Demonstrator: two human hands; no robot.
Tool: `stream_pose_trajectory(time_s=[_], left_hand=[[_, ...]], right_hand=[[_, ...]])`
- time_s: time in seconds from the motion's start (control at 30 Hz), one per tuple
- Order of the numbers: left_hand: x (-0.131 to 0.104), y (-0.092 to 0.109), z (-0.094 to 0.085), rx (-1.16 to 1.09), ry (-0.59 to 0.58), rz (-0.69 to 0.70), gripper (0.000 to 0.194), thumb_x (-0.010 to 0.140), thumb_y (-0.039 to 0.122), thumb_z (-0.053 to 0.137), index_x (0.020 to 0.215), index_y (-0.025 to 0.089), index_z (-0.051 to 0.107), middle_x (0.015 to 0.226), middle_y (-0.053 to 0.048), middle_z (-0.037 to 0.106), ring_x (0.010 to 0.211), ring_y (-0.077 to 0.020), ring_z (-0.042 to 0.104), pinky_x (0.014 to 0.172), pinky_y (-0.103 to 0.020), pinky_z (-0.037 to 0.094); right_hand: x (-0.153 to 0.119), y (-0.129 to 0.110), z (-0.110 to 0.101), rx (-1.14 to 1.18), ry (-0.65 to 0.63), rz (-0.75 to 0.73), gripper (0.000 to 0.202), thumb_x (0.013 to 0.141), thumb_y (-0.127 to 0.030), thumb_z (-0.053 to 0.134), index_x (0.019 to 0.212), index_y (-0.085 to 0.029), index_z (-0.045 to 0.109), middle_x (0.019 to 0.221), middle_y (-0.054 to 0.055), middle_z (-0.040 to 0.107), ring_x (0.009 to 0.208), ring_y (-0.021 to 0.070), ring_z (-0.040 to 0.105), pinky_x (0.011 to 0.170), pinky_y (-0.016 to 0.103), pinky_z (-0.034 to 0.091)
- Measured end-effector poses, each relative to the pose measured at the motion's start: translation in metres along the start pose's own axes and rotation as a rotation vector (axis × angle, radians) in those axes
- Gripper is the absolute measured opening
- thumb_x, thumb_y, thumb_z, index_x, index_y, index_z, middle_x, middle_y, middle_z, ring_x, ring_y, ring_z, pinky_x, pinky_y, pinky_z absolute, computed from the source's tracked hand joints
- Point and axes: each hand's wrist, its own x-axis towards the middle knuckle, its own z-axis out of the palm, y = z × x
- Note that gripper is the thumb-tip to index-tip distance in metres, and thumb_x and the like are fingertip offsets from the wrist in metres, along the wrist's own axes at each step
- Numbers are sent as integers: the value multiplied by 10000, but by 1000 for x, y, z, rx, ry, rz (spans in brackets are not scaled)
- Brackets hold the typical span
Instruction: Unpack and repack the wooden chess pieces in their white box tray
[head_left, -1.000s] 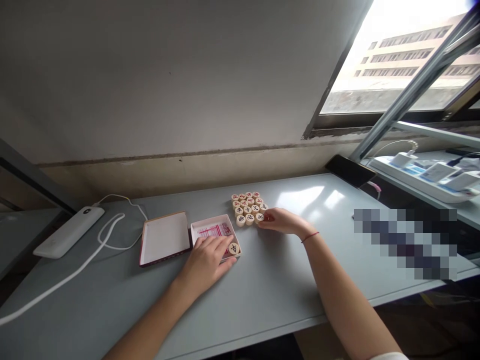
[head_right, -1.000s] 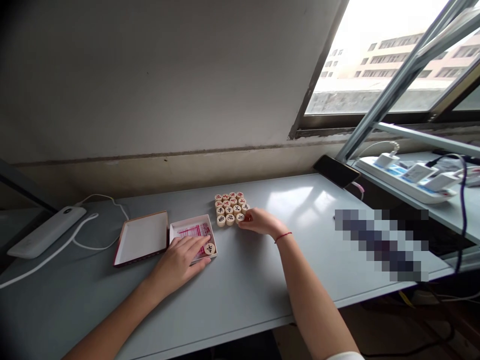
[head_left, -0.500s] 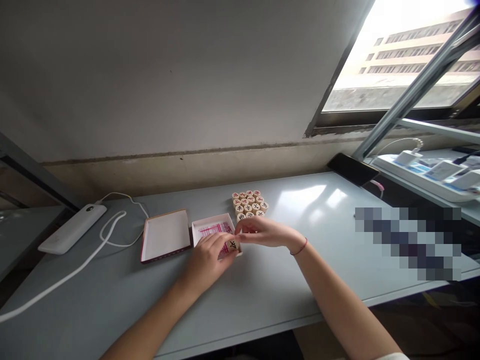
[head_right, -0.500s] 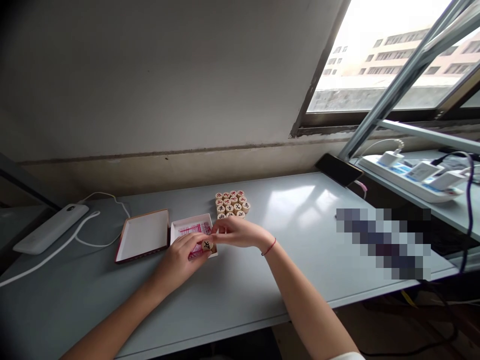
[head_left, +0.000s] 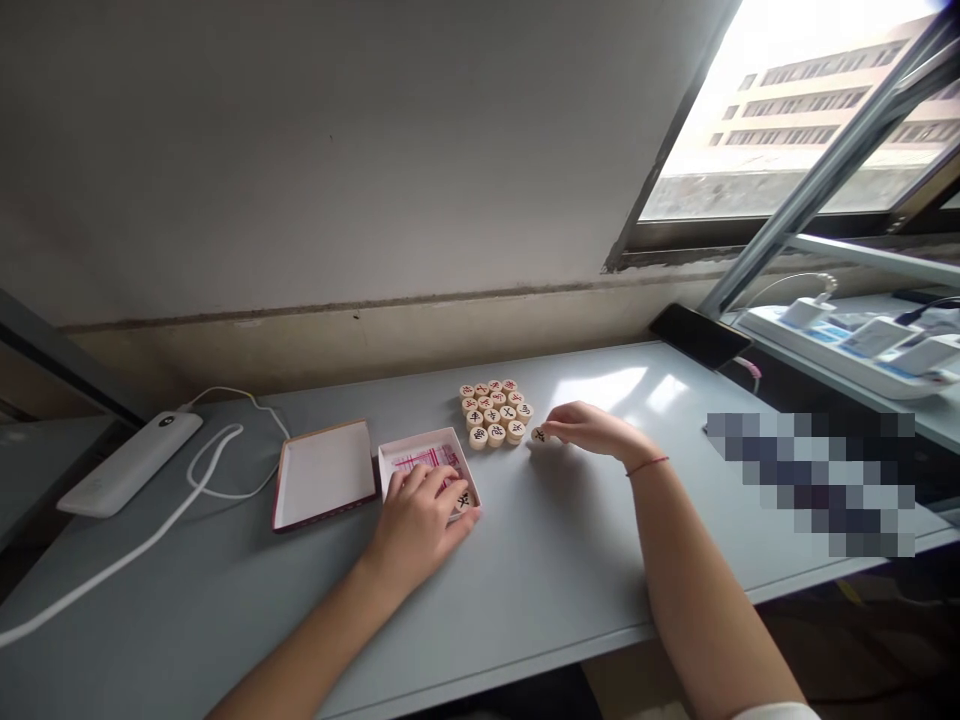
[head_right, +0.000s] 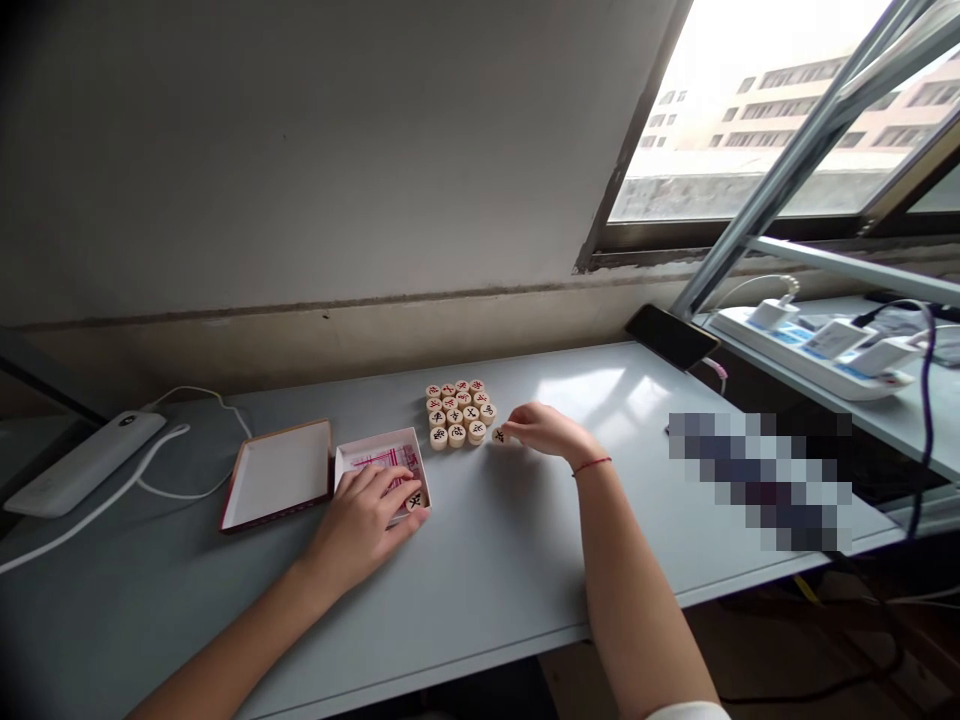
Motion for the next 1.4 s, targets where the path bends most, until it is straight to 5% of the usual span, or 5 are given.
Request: stream_pose_trajectory(time_s=[0.33, 0.67, 1.07, 1.27, 1.4], left_hand=[[0, 7, -4, -106, -70, -78, 76, 883, 271, 564, 927, 216, 589, 910, 0, 688, 855, -203, 609, 758, -354, 374], [2, -5, 2, -355, 152, -86, 145, 959, 212, 409, 954, 209, 554, 916, -22, 656, 845, -166, 622, 757, -289, 457], [1, -6, -2, -474, 242, -147, 121, 945, 268, 453, 1002, 227, 552, 940, -17, 665, 843, -154, 640, 756, -270, 513], [13, -1, -72, -457, 305, -55, 200, 949, 197, 417, 1021, 238, 598, 995, -24, 654, 926, -155, 625, 814, -267, 509], [-40, 3, -109, -477, 302, 81, 225, 953, 236, 435, 1059, 308, 619, 1048, -13, 652, 942, -173, 631, 814, -276, 522]], right_hand=[[7, 4, 8, -34, 23, -4, 302, 785, -461, 530, 674, -182, 491, 651, -2, 509, 562, 106, 396, 501, 236, 284], [-17, -57, 41, 51, -387, -484, 242, 800, -417, 588, 857, -182, 593, 626, -44, 474, 563, 86, 387, 499, 216, 275], [-23, -65, 45, 95, -348, -578, 224, 822, -369, 546, 719, -170, 549, 599, -49, 422, 550, 77, 330, 491, 216, 247], [-21, -17, -5, 223, -118, -189, 326, 831, -467, 498, 724, -166, 562, 631, -24, 451, 564, 89, 385, 484, 214, 277], [-6, 10, -4, 200, -152, 18, 294, 782, -443, 542, 691, -165, 564, 608, -22, 459, 545, 90, 402, 477, 214, 284]])
